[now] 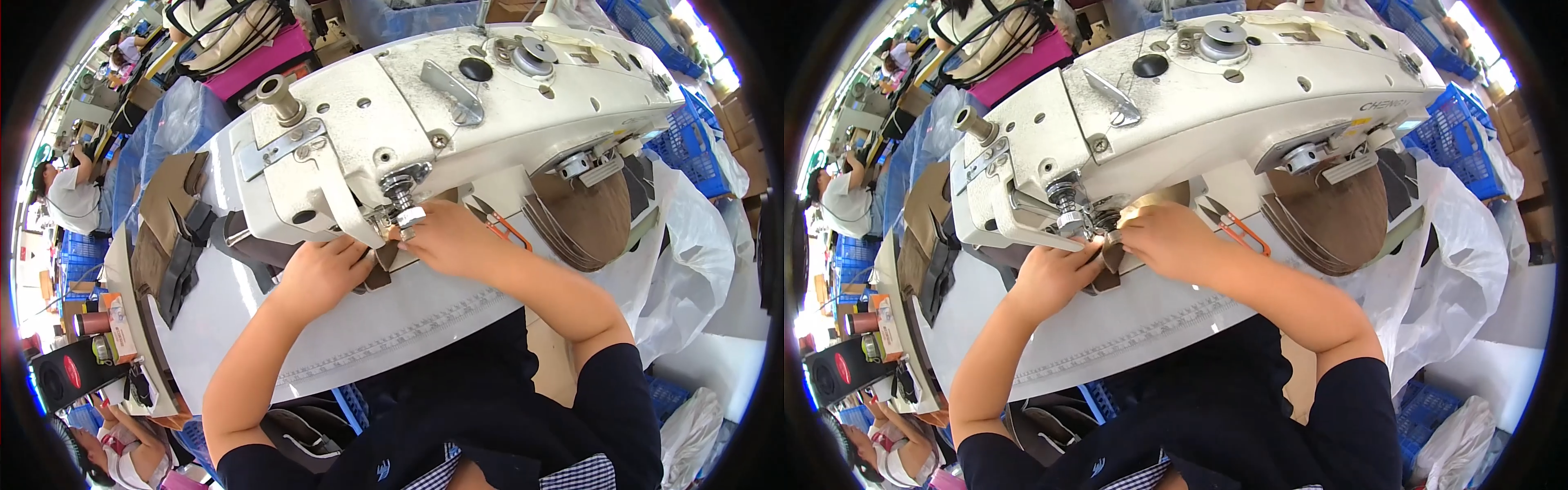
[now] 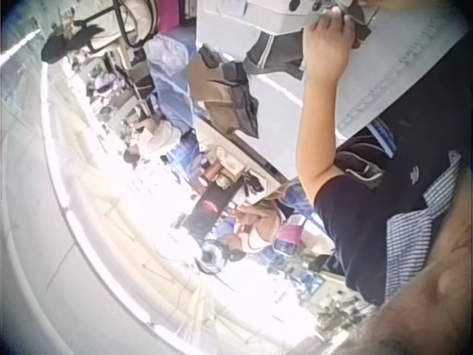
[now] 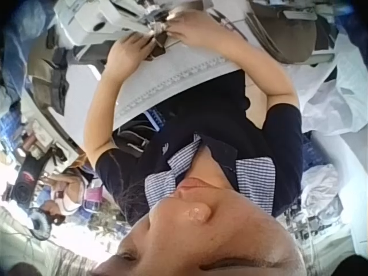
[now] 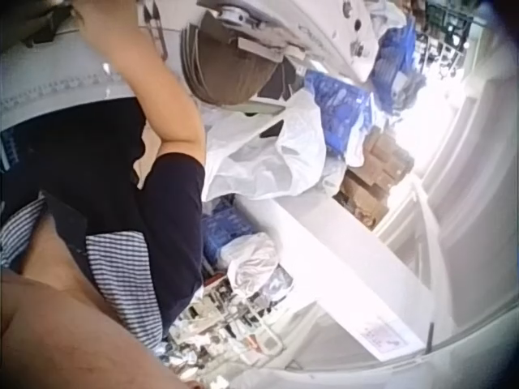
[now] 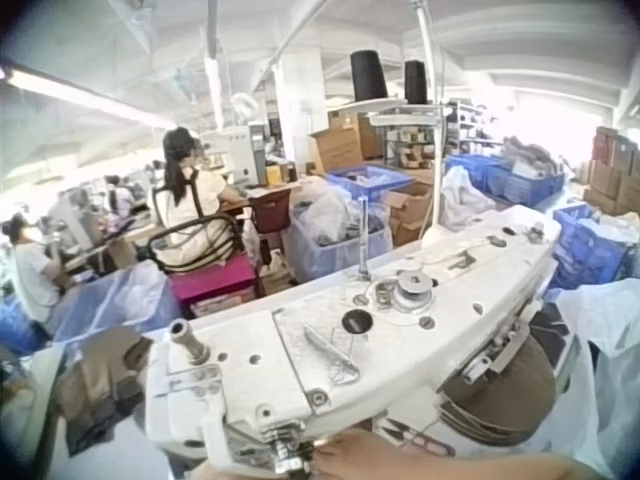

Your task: Operator uses an industrial sewing machine to stitch together panels for boots and then hands the parts to another worker.

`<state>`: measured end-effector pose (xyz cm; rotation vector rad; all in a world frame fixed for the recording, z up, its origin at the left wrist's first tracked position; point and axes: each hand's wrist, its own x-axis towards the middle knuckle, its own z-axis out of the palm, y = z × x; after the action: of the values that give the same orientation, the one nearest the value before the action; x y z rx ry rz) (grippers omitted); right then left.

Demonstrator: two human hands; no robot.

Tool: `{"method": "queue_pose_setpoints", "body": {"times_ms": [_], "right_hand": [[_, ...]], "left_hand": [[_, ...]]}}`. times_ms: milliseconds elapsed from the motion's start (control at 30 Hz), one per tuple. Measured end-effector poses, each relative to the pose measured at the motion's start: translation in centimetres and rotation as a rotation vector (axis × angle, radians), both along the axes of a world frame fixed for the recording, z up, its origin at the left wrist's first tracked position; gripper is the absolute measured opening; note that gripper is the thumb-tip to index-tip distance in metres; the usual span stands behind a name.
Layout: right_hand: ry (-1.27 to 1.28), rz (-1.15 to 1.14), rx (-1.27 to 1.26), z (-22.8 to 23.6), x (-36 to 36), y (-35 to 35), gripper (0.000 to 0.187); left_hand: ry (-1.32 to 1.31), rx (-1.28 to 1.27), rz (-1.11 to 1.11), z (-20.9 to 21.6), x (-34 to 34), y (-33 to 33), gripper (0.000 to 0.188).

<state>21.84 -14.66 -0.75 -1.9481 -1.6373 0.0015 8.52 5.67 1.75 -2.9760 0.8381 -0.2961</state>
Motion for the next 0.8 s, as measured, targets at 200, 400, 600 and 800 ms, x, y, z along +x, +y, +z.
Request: {"method": "queue_pose_setpoints", "body": {"times_ms": [200, 400, 600, 800], "right_hand": [[-0.249, 0.077, -0.006, -1.0, 0.1, -0.7, 0.011], [-0.167, 0.086, -0.064, -0.6, -0.2, -1.0, 0.02], [-0.085, -0.094, -0.146, -1.3, -2.2, -1.0, 0.023], [-0.099, -0.13, -0.05, -2.4, -1.8, -1.2, 0.022]], "left_hand": [[0.121, -0.012, 0.099, -0.4, -0.2, 0.3, 0.03], [0.233, -0.025, 0.235, 0.6, -1.3, -2.2, 0.041], [0.121, -0.124, 0.434, -1.8, -2.7, -3.8, 0.044], [0.196, -0.243, 0.415, -1.6, -2.7, -2.3, 0.045]]}}
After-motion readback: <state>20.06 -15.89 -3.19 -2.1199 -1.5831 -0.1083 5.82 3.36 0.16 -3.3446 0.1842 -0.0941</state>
